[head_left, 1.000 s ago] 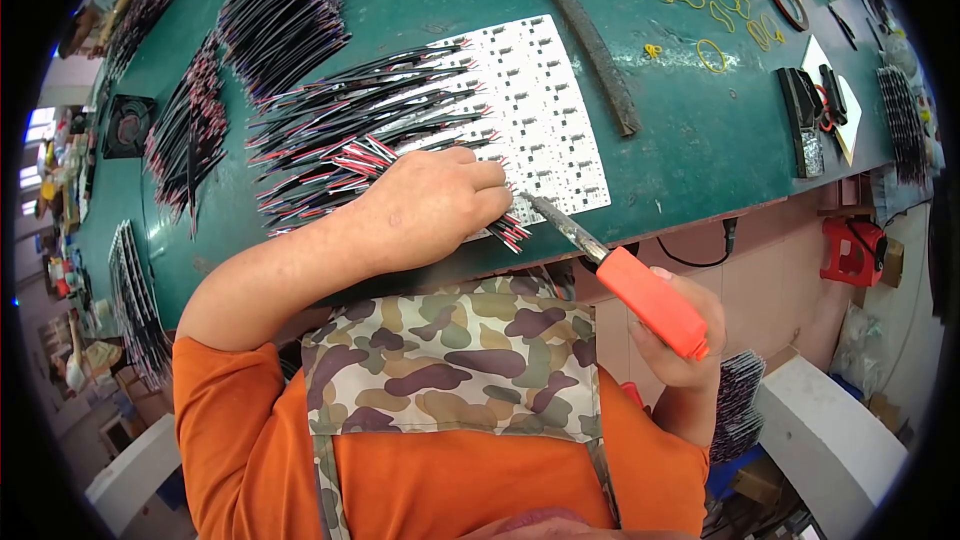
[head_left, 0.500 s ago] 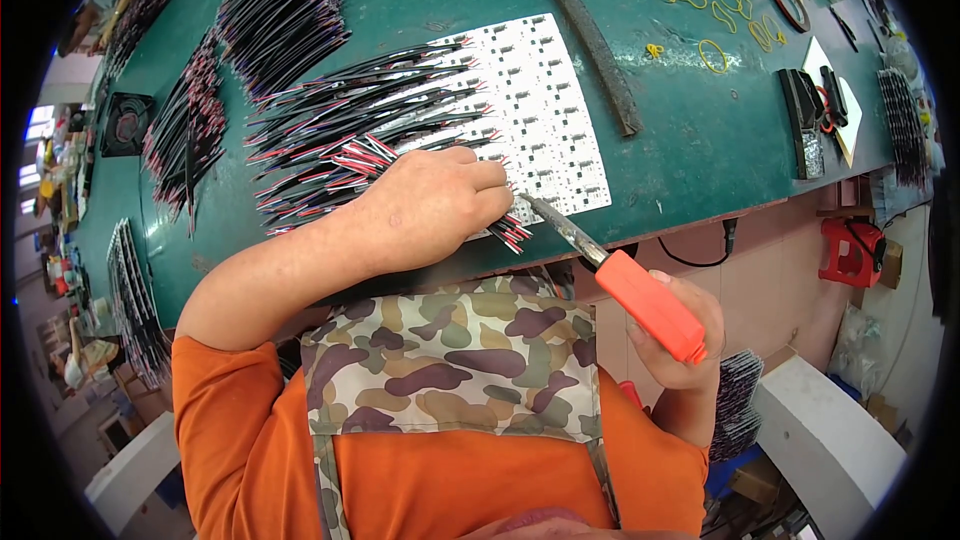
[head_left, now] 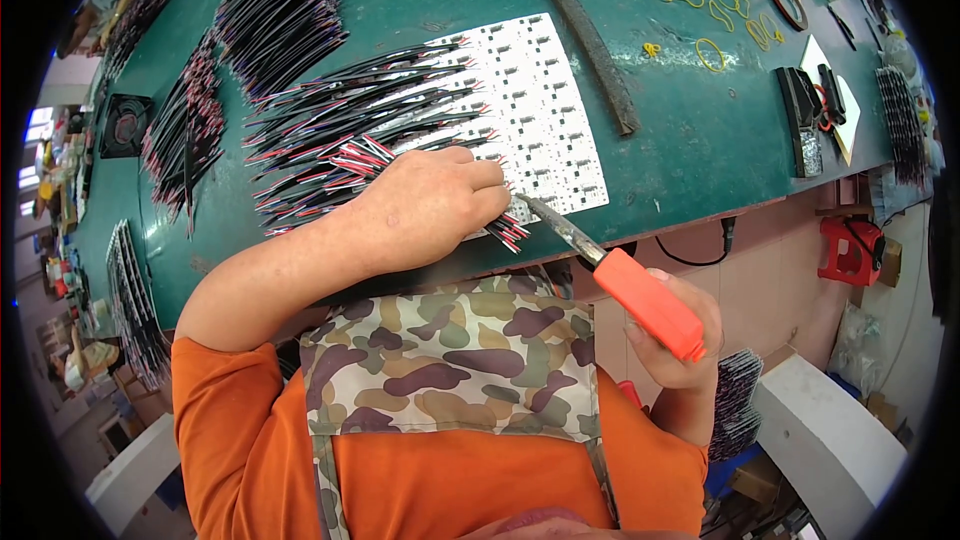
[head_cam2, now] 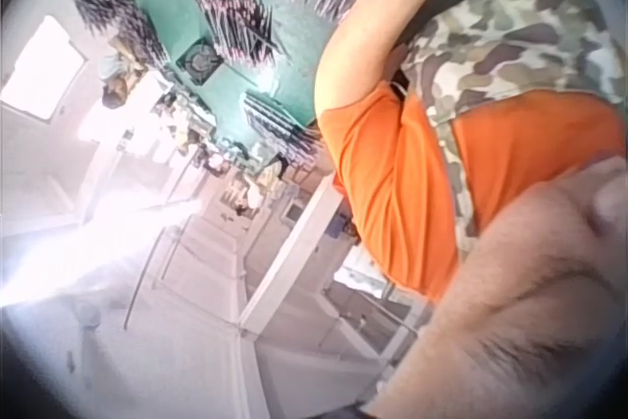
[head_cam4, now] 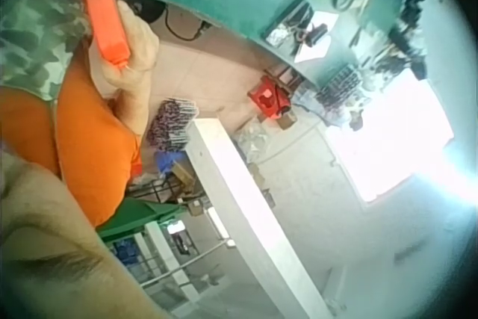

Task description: The person solders the tips of wire bundles against a board using a handheld soldering iron, picking up and rearranging the wire bundles by hand.

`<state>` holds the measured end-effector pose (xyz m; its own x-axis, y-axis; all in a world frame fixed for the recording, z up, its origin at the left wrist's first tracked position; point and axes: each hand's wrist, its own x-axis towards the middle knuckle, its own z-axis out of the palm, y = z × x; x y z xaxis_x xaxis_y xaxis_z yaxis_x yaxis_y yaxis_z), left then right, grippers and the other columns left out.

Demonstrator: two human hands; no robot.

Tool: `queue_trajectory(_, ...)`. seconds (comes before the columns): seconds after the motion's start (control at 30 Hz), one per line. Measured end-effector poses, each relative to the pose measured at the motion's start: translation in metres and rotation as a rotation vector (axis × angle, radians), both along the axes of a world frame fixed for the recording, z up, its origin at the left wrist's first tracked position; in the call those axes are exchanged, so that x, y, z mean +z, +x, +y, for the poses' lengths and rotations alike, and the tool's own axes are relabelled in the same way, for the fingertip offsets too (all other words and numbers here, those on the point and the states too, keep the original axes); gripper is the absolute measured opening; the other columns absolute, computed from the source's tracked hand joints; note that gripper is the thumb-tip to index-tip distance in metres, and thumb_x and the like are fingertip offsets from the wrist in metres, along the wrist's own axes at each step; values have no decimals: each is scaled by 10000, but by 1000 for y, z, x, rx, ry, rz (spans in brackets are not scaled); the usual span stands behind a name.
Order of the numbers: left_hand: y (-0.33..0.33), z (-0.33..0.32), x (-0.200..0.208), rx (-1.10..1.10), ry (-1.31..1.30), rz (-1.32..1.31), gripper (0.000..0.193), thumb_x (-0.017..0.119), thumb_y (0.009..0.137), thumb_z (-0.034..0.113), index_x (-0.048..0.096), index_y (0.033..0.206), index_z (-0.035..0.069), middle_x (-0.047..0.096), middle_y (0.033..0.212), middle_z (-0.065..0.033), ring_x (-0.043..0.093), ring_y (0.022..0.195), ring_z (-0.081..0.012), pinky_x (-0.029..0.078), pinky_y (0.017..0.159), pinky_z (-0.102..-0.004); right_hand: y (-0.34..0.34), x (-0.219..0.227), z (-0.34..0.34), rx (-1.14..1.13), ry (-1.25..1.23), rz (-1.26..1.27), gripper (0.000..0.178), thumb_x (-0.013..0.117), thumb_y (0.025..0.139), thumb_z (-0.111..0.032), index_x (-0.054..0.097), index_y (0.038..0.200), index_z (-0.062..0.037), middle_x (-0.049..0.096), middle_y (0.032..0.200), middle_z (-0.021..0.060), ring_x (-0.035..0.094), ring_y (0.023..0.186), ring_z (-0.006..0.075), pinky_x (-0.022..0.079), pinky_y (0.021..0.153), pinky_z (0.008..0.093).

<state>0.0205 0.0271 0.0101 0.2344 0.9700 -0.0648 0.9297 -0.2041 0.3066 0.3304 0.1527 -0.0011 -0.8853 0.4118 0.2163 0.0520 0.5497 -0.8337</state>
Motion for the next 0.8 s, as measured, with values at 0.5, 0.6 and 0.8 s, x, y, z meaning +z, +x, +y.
queue_trajectory(0.5,-25,-5,27,150,184,-226,238,593,753,-17,642,973,58,629,903,-97,647,825,-288,536,700,-432,24,-12,-8,-194,-299,65,509,750,760,-52,572,1216,90,699,1034,186,675,815,234,535,729,322)
queue_trajectory(0.6,-76,-58,63,644,532,-766,201,542,994,77,646,1163,45,544,806,25,440,648,-60,369,569,-222,9,0,-11,-176,-278,167,445,715,790,-21,589,1203,89,698,1052,181,652,818,191,518,738,306)
queue_trajectory(0.8,-143,-166,52,801,1107,-984,175,533,1027,140,601,1094,-6,527,772,-10,424,644,-99,366,580,-255,-5,-5,-26,-256,-477,276,382,633,791,78,616,1173,81,689,1093,189,640,780,150,515,699,287)
